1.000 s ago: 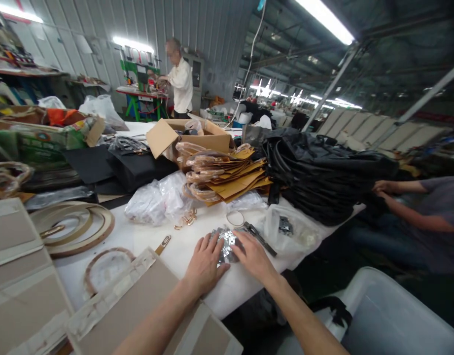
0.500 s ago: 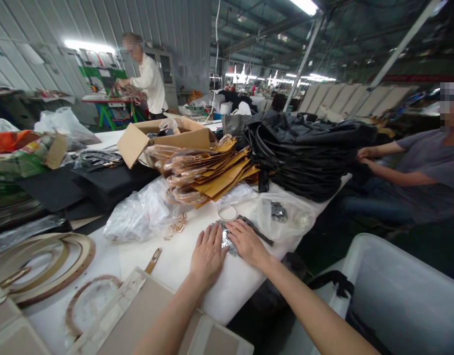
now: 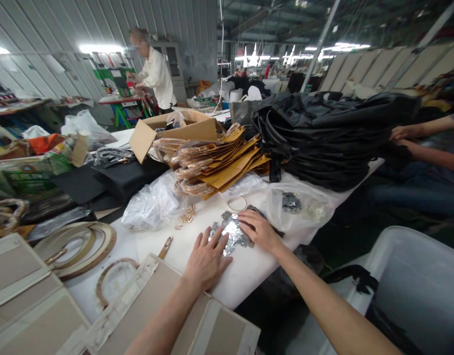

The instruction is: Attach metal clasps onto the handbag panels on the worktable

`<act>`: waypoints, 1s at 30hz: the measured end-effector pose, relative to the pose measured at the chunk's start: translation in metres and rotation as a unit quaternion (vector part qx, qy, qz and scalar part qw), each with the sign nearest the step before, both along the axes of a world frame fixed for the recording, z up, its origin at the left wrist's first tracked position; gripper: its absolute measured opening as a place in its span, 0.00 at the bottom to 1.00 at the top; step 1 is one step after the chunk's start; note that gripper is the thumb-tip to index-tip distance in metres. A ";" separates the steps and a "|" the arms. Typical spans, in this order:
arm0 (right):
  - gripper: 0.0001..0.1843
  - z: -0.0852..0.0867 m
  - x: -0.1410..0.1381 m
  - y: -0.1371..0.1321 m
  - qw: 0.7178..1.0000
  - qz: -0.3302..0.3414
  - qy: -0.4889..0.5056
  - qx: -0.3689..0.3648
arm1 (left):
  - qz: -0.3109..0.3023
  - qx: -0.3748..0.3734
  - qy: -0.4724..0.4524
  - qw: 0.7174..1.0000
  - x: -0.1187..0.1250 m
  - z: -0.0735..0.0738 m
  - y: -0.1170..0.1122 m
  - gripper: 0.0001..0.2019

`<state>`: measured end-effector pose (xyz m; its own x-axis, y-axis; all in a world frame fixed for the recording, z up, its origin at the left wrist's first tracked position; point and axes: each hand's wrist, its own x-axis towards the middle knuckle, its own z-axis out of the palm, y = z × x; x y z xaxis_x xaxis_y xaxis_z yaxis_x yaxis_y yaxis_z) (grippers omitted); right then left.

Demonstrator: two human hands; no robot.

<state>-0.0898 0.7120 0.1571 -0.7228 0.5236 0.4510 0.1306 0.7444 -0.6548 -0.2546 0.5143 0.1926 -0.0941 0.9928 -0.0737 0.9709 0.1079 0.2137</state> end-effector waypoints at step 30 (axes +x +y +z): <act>0.17 0.001 -0.001 -0.114 0.998 -0.034 0.017 0.059 | 0.265 0.257 0.009 0.929 -0.024 0.002 -0.251 0.33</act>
